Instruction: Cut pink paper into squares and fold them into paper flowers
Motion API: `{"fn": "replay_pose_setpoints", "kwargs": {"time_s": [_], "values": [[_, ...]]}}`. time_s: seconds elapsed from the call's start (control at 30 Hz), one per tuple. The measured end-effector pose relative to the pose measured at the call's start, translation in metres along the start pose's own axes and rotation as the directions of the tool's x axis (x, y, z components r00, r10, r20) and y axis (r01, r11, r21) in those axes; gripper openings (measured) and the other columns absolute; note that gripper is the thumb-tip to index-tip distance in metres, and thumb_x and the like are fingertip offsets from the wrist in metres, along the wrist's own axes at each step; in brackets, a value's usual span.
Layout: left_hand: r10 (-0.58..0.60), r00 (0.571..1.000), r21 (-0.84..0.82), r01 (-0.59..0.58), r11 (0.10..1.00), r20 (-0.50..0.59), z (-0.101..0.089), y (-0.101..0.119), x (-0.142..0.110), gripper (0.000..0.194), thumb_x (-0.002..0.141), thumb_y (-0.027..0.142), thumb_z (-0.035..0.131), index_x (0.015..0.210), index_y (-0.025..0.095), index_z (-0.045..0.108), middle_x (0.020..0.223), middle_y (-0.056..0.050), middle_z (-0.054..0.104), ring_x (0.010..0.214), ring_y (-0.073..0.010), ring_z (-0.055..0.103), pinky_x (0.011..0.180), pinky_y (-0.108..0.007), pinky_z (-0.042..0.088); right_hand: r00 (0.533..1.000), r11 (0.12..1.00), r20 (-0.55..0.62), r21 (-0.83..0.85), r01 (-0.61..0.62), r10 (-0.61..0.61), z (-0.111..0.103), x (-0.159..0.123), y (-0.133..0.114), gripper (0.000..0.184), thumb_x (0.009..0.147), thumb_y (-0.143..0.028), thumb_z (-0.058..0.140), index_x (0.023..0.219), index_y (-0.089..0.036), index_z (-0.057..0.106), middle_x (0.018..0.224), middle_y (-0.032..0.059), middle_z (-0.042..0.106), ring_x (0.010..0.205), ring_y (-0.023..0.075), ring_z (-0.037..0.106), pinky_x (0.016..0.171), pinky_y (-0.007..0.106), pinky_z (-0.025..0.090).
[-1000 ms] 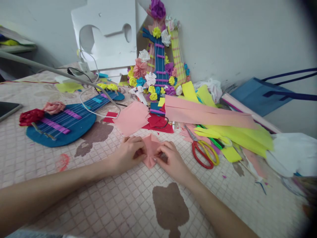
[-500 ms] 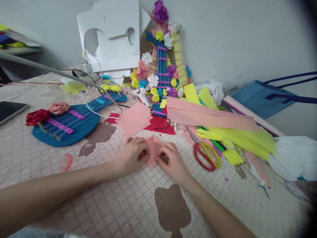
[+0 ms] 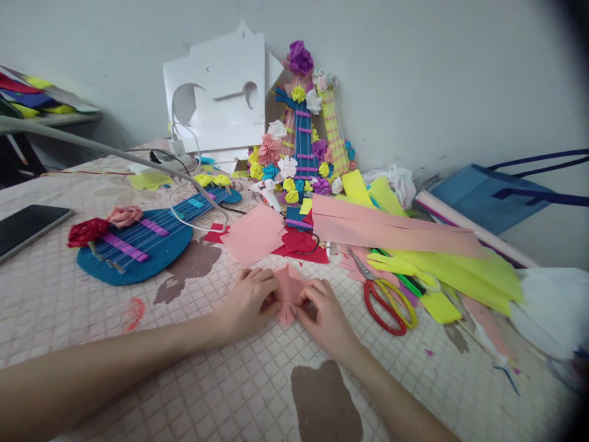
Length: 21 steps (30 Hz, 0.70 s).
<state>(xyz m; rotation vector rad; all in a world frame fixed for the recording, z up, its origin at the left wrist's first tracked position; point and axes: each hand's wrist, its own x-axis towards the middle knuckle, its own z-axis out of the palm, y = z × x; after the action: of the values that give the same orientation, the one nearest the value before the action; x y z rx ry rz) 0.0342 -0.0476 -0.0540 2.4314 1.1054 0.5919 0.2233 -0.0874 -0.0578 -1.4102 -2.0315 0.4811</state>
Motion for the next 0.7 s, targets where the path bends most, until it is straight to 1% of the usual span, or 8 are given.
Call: {"fn": "replay_pose_setpoints", "kwargs": {"time_s": [0.2,0.43,0.7], "values": [[0.012,1.0,-0.007,-0.012,1.0,0.003,0.0005,-0.0016,-0.0009,0.007,0.073,0.013,0.054,0.074,0.018,0.058,0.08,0.0,0.06,0.08,-0.0163,0.054,0.08,-0.035,0.031,1.0,1.0,-0.009,-0.001,-0.001,0.001,0.0,0.0003,-0.0009,0.016,0.076,-0.006,0.059,0.071,-0.02,0.051,0.08,0.0028,0.054,0.083,0.0199,0.049,0.074,0.034,0.042],[0.006,1.0,0.002,-0.006,1.0,0.014,0.0001,-0.0017,0.0008,0.006,0.073,0.013,0.054,0.074,0.018,0.058,0.08,0.0,0.061,0.081,-0.0173,0.054,0.079,-0.035,0.032,1.0,1.0,0.01,-0.009,0.003,-0.003,0.0004,-0.0015,0.0029,0.014,0.079,-0.016,0.062,0.071,-0.02,0.052,0.082,0.003,0.054,0.085,0.0203,0.049,0.076,0.035,0.042],[0.02,1.0,-0.001,-0.02,1.0,0.021,-0.0004,-0.0024,0.0001,0.007,0.074,0.014,0.053,0.075,0.018,0.057,0.08,0.0,0.06,0.08,-0.0161,0.055,0.079,-0.035,0.031,1.0,1.0,0.01,-0.022,-0.002,0.002,-0.0008,-0.0013,0.0004,0.014,0.079,-0.013,0.061,0.072,-0.02,0.051,0.083,0.0032,0.054,0.085,0.0205,0.049,0.077,0.036,0.042]]}}
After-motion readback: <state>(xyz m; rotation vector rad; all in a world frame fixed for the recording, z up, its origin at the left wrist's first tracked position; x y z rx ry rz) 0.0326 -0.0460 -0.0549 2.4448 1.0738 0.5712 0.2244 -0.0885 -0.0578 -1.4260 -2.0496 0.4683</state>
